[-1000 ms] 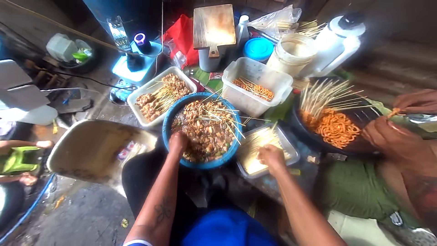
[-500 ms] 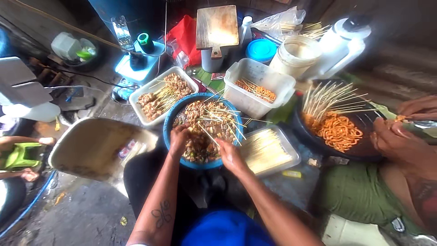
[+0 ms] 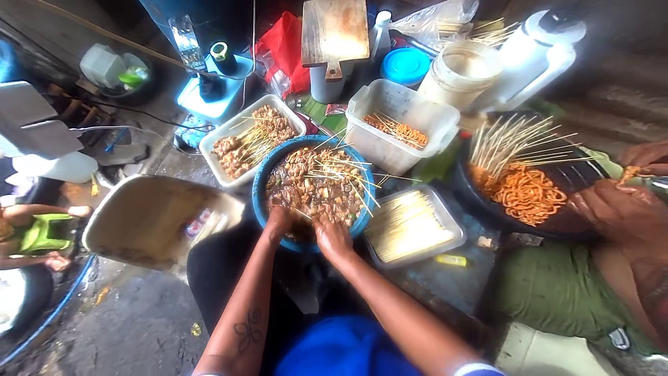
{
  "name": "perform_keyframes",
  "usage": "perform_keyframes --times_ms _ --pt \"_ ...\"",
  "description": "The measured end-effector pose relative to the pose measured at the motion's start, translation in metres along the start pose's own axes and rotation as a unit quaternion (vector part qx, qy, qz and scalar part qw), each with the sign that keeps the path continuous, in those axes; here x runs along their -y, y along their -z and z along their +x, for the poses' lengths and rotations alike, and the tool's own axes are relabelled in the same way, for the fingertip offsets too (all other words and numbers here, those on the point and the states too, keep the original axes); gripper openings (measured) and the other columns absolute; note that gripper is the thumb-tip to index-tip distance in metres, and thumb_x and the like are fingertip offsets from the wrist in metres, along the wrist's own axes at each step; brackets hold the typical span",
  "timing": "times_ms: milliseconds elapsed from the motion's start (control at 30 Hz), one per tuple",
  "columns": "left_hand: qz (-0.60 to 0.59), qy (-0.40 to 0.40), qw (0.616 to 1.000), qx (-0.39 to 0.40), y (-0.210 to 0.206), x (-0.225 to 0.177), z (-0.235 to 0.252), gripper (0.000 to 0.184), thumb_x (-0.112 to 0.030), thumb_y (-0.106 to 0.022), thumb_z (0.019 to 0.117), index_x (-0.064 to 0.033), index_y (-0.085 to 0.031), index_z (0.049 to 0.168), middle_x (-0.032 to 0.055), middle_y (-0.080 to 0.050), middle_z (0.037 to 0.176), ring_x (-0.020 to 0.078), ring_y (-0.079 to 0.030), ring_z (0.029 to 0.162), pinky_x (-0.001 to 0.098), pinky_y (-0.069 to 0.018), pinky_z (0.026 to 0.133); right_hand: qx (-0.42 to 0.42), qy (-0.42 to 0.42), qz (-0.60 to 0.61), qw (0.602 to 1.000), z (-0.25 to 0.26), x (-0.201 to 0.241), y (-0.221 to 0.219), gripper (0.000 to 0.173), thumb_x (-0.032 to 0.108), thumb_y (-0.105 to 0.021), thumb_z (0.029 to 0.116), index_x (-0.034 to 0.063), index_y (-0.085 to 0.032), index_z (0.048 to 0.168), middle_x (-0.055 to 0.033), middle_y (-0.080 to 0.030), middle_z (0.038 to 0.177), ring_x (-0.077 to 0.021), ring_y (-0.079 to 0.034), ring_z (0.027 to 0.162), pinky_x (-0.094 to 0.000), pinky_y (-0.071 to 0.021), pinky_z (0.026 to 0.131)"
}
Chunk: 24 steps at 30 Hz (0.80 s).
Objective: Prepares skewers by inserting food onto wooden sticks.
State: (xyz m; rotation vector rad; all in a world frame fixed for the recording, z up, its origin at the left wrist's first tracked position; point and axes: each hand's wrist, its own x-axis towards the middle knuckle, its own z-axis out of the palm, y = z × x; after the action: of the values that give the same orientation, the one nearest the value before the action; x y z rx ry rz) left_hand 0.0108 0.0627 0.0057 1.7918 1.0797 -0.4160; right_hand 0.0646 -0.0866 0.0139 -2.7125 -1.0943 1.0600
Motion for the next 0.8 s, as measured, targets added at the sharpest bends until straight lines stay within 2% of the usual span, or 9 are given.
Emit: perform_keyframes --times_ms 100,233,300,367,400,467,533,633,800 --pt "-0.237 -0.064 0.969 0.002 0.012 -0.008 -0.014 0.018 -0.008 -0.050 0.1031 0.0027 -0.062 0.097 0.0057 -0.061 0.079 0.0120 -0.057 0.066 0.0298 -0.0513 0.063 0.006 -0.010 0.000 1.000 0.002 -0.004 0.000 0.036 0.009 -0.040 0.1085 0.0040 -0.063 0.135 -0.0208 -0.064 0.133 -0.0387 -0.068 0.112 -0.0530 -0.0531 0.093" --pt "-0.294 -0.074 0.953 -0.018 0.028 0.000 -0.007 0.024 -0.006 -0.042 0.1060 0.0040 -0.062 0.115 0.0053 -0.063 0.082 0.0107 -0.058 0.065 0.0274 -0.0523 0.061 -0.003 0.000 0.045 0.999 -0.002 -0.014 0.005 0.033 0.012 -0.049 0.1061 0.0063 -0.063 0.135 -0.0218 -0.067 0.126 -0.0413 -0.067 0.112 -0.0580 -0.0537 0.090" --pt "-0.187 -0.050 0.980 -0.038 0.021 0.009 0.000 0.025 -0.008 -0.045 0.1060 0.0040 -0.065 0.113 0.0098 -0.064 0.087 0.0150 -0.058 0.069 0.0321 -0.0518 0.064 0.012 -0.017 0.061 0.998 -0.008 -0.018 0.013 0.034 0.014 -0.050 0.1066 0.0063 -0.060 0.138 -0.0218 -0.067 0.125 -0.0408 -0.066 0.115 -0.0576 -0.0538 0.092" --pt "0.028 -0.006 0.998 -0.056 0.016 0.008 0.004 0.027 -0.017 -0.054 0.1054 0.0035 -0.070 0.115 0.0226 -0.070 0.109 0.0333 -0.068 0.098 0.0531 -0.0549 0.087 0.019 -0.026 0.085 0.996 -0.015 -0.027 0.017 0.037 0.012 -0.047 0.1070 0.0016 -0.056 0.142 -0.0241 -0.064 0.129 -0.0411 -0.064 0.119 -0.0570 -0.0524 0.097" --pt "0.104 0.018 0.992 -0.067 0.013 0.001 0.001 0.031 -0.022 -0.055 0.1052 0.0020 -0.070 0.117 0.0260 -0.067 0.121 0.0401 -0.065 0.114 0.0605 -0.0506 0.098 0.016 -0.031 0.098 0.995 -0.017 -0.032 0.018 0.036 0.011 -0.047 0.1069 -0.0007 -0.056 0.139 -0.0243 -0.063 0.130 -0.0408 -0.063 0.120 -0.0562 -0.0520 0.098" --pt "0.184 0.040 0.977 -0.097 0.004 -0.009 -0.004 0.038 -0.031 -0.061 0.1030 0.0003 -0.067 0.123 0.0265 -0.061 0.133 0.0434 -0.058 0.127 0.0630 -0.0472 0.103 -0.010 -0.041 0.127 0.991 -0.020 -0.037 0.019 0.032 0.012 -0.047 0.1072 -0.0008 -0.055 0.135 -0.0251 -0.066 0.122 -0.0414 -0.066 0.116 -0.0566 -0.0538 0.094" --pt "0.232 0.054 0.966 -0.099 -0.005 -0.015 -0.009 0.041 -0.025 -0.059 0.1025 0.0030 -0.058 0.133 0.0270 -0.057 0.139 0.0437 -0.056 0.130 0.0621 -0.0481 0.102 -0.042 -0.027 0.141 0.989 -0.022 -0.033 0.018 0.036 0.013 -0.046 0.1078 0.0069 -0.055 0.142 -0.0245 -0.070 0.115 -0.0430 -0.069 0.108 -0.0589 -0.0549 0.089" --pt "0.299 0.061 0.950 -0.068 -0.012 -0.023 -0.014 0.034 -0.015 -0.048 0.1058 0.0056 -0.059 0.132 0.0273 -0.059 0.137 0.0426 -0.057 0.129 0.0598 -0.0490 0.101 -0.056 0.018 0.122 0.991 -0.009 -0.008 0.013 0.047 0.011 -0.044 0.1078 0.0235 -0.053 0.153 -0.0201 -0.071 0.120 -0.0407 -0.069 0.110 -0.0579 -0.0549 0.090" --pt "0.321 0.059 0.944 -0.043 -0.009 -0.018 -0.017 0.034 -0.020 -0.048 0.1073 0.0031 -0.062 0.128 0.0248 -0.062 0.135 0.0411 -0.059 0.127 0.0605 -0.0488 0.100 -0.008 0.036 0.058 0.998 0.010 0.024 -0.010 0.040 0.010 -0.041 0.1082 0.0099 -0.058 0.144 -0.0227 -0.066 0.129 -0.0410 -0.066 0.116 -0.0569 -0.0515 0.095"
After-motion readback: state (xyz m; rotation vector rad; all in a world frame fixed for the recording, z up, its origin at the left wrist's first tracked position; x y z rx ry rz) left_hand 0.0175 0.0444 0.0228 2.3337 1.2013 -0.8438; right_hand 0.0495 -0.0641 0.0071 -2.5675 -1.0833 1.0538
